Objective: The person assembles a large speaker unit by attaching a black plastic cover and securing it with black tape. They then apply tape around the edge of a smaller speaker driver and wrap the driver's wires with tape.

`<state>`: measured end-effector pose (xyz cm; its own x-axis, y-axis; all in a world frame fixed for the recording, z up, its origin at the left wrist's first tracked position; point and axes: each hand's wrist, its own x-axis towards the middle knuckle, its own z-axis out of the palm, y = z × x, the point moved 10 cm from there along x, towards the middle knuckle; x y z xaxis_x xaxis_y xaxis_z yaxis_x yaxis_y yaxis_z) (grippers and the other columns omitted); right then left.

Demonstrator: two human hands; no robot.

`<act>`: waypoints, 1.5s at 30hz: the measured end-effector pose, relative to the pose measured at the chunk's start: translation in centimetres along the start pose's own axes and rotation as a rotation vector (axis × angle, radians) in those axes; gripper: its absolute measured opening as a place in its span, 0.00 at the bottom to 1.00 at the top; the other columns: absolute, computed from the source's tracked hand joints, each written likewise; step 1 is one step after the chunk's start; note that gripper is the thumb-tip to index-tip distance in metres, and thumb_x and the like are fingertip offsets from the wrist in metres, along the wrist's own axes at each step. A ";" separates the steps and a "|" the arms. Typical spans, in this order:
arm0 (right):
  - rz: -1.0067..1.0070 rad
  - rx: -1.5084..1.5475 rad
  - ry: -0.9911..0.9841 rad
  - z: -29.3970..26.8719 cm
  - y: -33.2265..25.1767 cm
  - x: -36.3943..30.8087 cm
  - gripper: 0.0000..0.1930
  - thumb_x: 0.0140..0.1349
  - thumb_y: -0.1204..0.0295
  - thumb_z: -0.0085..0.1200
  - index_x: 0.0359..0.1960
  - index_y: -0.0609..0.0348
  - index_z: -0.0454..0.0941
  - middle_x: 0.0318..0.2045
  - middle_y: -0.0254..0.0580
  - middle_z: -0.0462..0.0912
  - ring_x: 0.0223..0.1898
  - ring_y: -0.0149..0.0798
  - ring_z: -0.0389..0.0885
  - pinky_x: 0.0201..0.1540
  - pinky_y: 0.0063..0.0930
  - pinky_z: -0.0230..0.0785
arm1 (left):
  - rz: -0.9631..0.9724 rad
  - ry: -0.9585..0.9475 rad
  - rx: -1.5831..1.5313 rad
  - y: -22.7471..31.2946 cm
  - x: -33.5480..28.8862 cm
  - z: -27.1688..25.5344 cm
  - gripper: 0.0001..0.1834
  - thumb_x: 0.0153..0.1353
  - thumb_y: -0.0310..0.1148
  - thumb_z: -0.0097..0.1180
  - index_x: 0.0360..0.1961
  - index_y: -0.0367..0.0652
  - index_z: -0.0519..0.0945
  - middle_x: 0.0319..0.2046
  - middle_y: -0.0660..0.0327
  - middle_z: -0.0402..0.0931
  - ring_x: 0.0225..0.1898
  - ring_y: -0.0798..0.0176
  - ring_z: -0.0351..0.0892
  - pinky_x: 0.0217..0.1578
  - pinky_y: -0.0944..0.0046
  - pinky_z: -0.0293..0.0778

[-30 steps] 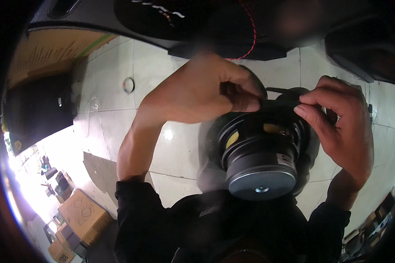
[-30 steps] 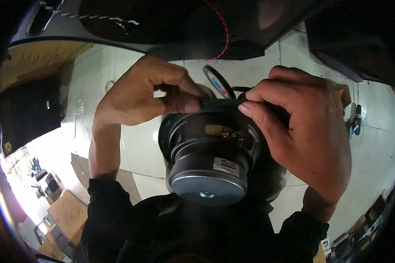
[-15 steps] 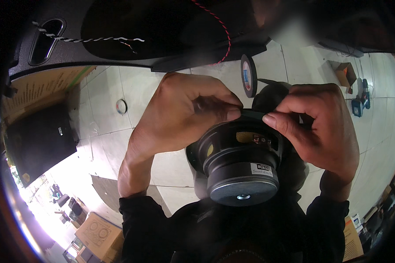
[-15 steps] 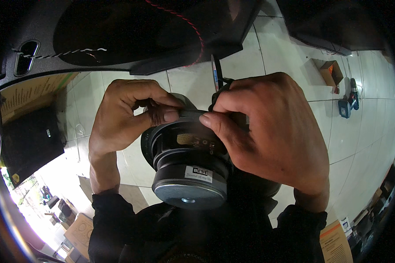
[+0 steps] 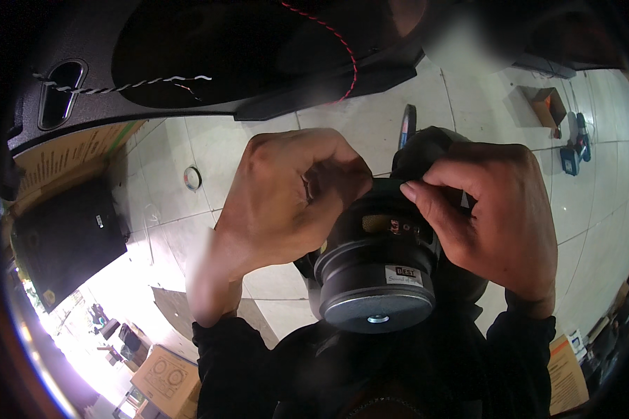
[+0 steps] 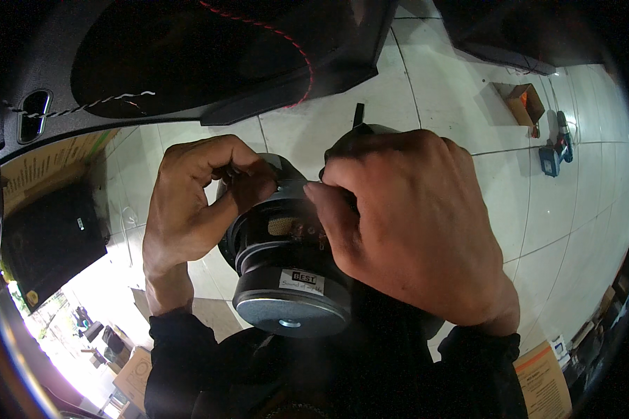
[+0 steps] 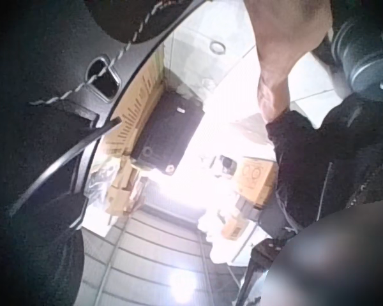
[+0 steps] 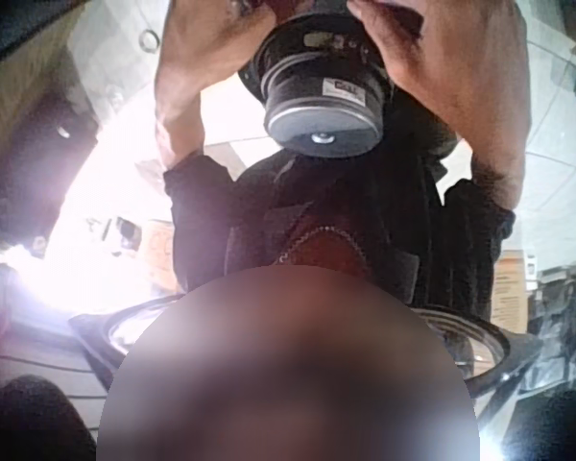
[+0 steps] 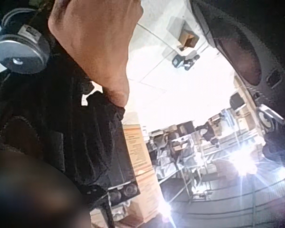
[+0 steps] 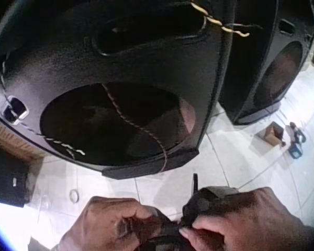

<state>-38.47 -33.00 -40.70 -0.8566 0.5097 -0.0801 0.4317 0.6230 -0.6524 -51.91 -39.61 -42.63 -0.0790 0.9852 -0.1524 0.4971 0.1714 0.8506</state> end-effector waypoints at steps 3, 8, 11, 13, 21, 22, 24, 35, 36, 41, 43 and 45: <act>0.009 -0.018 -0.006 0.0 -0.2 -0.1 0.11 0.63 0.69 0.66 0.24 0.60 0.83 0.18 0.41 0.83 0.16 0.37 0.79 0.23 0.28 0.66 | 0.016 -0.006 -0.014 0.2 0.1 0.1 0.05 0.55 0.17 0.64 0.33 0.33 0.83 0.29 0.54 0.86 0.31 0.64 0.87 0.32 0.64 0.77; 0.047 -0.039 -0.017 0.2 0.0 -0.3 0.11 0.63 0.68 0.66 0.25 0.59 0.83 0.20 0.42 0.84 0.17 0.38 0.80 0.28 0.31 0.70 | 0.064 0.037 -0.032 0.9 0.4 0.9 0.04 0.55 0.14 0.62 0.30 0.32 0.82 0.28 0.52 0.85 0.29 0.57 0.87 0.30 0.62 0.78; 0.075 -0.028 -0.013 0.2 0.2 -0.6 0.11 0.63 0.68 0.66 0.25 0.59 0.83 0.20 0.43 0.84 0.17 0.40 0.81 0.27 0.31 0.70 | 0.061 0.052 0.019 1.1 0.2 1.2 0.05 0.55 0.14 0.63 0.31 0.32 0.82 0.27 0.52 0.84 0.31 0.55 0.88 0.31 0.61 0.79; 0.073 -0.009 0.027 0.0 0.1 -0.7 0.10 0.62 0.68 0.66 0.25 0.60 0.83 0.20 0.43 0.83 0.18 0.40 0.81 0.27 0.32 0.70 | 0.068 0.046 0.007 1.2 0.3 1.2 0.05 0.55 0.14 0.64 0.32 0.32 0.82 0.29 0.52 0.84 0.31 0.55 0.88 0.31 0.60 0.78; 0.072 -0.016 0.066 -0.2 -0.2 -0.8 0.10 0.61 0.70 0.66 0.25 0.60 0.82 0.19 0.45 0.82 0.19 0.43 0.82 0.27 0.35 0.70 | 0.152 0.001 0.022 2.1 0.7 2.1 0.07 0.54 0.14 0.66 0.33 0.33 0.80 0.30 0.52 0.82 0.30 0.51 0.84 0.30 0.56 0.77; 0.069 -0.020 0.083 -0.3 -0.3 -0.9 0.10 0.61 0.70 0.67 0.25 0.60 0.82 0.20 0.46 0.82 0.19 0.44 0.82 0.27 0.35 0.70 | 0.157 0.007 0.045 2.3 0.6 2.2 0.08 0.55 0.14 0.66 0.33 0.33 0.80 0.30 0.51 0.81 0.30 0.50 0.84 0.30 0.55 0.77; 0.091 -0.027 0.087 -0.3 -0.1 -1.1 0.10 0.60 0.70 0.67 0.25 0.61 0.82 0.20 0.46 0.82 0.19 0.45 0.82 0.27 0.35 0.70 | 0.155 0.009 0.082 2.5 0.4 2.3 0.08 0.55 0.14 0.65 0.34 0.33 0.80 0.31 0.51 0.81 0.30 0.49 0.84 0.31 0.55 0.77; -0.020 -0.165 0.062 -1.4 0.0 -2.9 0.06 0.60 0.71 0.65 0.28 0.59 0.83 0.32 0.46 0.84 0.33 0.46 0.80 0.41 0.41 0.67 | 0.201 -0.031 0.083 3.1 0.6 2.3 0.06 0.59 0.18 0.63 0.37 0.33 0.82 0.31 0.52 0.82 0.32 0.50 0.86 0.33 0.55 0.79; -0.026 -0.156 0.070 -1.5 0.0 -3.0 0.06 0.61 0.72 0.65 0.28 0.60 0.83 0.32 0.46 0.84 0.32 0.46 0.80 0.41 0.41 0.67 | 0.212 -0.052 0.080 3.2 0.7 2.5 0.05 0.59 0.18 0.64 0.37 0.33 0.83 0.31 0.52 0.82 0.31 0.50 0.86 0.33 0.56 0.79; 0.087 -0.004 0.041 -1.3 1.0 -3.6 0.06 0.62 0.72 0.64 0.29 0.60 0.83 0.27 0.46 0.84 0.27 0.45 0.77 0.39 0.39 0.66 | 0.212 -0.134 0.024 2.7 1.7 3.1 0.03 0.59 0.20 0.65 0.34 0.32 0.84 0.29 0.51 0.83 0.29 0.51 0.86 0.32 0.59 0.77; 0.133 0.025 -0.006 -0.7 1.3 -3.8 0.07 0.63 0.71 0.64 0.29 0.60 0.83 0.25 0.45 0.83 0.26 0.44 0.76 0.38 0.39 0.65 | 0.199 -0.142 0.001 2.5 1.9 3.2 0.03 0.58 0.20 0.66 0.33 0.32 0.84 0.29 0.50 0.83 0.29 0.51 0.86 0.31 0.59 0.77; 0.171 0.018 -0.044 -0.3 1.5 -3.9 0.08 0.64 0.71 0.64 0.29 0.60 0.83 0.22 0.45 0.82 0.24 0.43 0.75 0.37 0.38 0.64 | 0.178 -0.151 -0.016 2.4 2.0 3.4 0.02 0.58 0.20 0.65 0.32 0.32 0.84 0.28 0.50 0.83 0.29 0.52 0.86 0.31 0.59 0.77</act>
<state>-34.40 -33.81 -41.14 -0.7831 0.5803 -0.2236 0.5670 0.5185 -0.6400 -47.97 -37.24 -42.61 0.1395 0.9876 -0.0720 0.4775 -0.0034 0.8786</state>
